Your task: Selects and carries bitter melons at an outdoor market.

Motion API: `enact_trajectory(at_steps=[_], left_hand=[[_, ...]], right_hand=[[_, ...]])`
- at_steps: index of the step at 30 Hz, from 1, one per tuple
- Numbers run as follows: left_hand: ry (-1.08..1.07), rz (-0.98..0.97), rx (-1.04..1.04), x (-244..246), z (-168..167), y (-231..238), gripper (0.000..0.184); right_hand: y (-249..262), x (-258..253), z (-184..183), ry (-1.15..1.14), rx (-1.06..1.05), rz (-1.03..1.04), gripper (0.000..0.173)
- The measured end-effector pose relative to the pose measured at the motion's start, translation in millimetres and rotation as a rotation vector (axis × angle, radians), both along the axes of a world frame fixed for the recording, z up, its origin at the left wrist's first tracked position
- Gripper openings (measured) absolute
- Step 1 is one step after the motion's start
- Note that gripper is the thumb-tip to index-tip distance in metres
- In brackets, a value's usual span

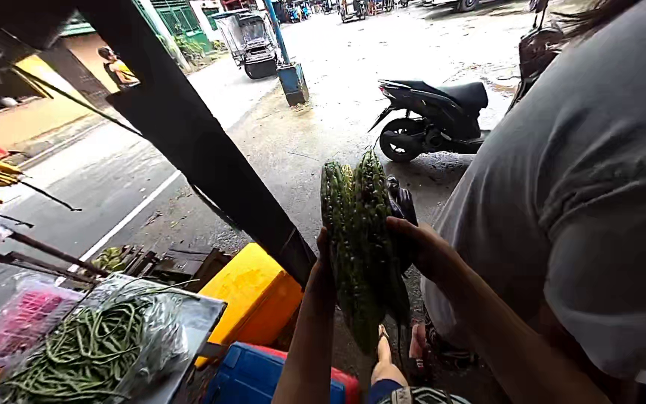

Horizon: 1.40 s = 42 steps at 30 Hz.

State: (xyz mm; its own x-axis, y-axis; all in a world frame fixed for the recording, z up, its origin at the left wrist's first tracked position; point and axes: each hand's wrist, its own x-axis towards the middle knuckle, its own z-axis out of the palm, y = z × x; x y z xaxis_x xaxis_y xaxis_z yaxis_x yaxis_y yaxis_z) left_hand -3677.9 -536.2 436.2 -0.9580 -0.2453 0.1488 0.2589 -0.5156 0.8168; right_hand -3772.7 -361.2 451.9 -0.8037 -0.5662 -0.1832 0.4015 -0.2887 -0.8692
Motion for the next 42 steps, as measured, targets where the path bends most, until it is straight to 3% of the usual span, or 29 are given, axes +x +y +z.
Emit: enact_trajectory(at_steps=[5,7,10,14,17,20,24,28,33,36,38,42], left_hand=[[-0.036,-0.033,-0.132,-159,9,-37,0.045],[0.031,-0.152,-0.133,-232,-4,-58,0.056],[-0.067,-0.221,-0.123,-320,15,-62,0.045],[-0.030,-0.497,-0.077,-415,2,-67,0.059],[0.026,-0.683,-0.043,-475,-10,-71,0.074],[-0.019,-0.871,0.036,-527,-22,-92,0.091],[-0.092,-0.781,0.037,-592,-38,-145,0.087],[-0.108,-0.641,0.006,-657,-35,-224,0.090],[-0.198,-0.296,-0.030,-690,1,-346,0.061],[-0.215,-0.096,-0.026,-700,6,-431,0.056],[-0.196,-0.009,-0.011,-707,5,-495,0.054],[-0.154,0.113,0.000,-709,14,-640,0.055]], right_hand=[[-32,-132,13,0.114,0.048,-0.218,0.052],[-39,-176,21,0.165,0.101,-0.345,0.055],[-46,-232,31,0.204,0.148,-0.536,0.065],[-44,-290,35,0.203,0.168,-0.704,0.070],[-54,-330,28,0.219,0.176,-0.757,0.062],[-74,-378,5,0.190,0.182,-0.780,0.068],[-118,-469,-28,0.138,0.119,-0.651,0.085],[-191,-562,-26,0.147,-0.002,-0.443,0.067],[-317,-648,-7,0.292,-0.158,-0.060,0.030],[-410,-702,-14,0.383,-0.203,0.083,0.033],[-487,-709,5,0.332,-0.143,0.083,0.034],[-655,-736,14,0.285,-0.224,0.320,0.026]])
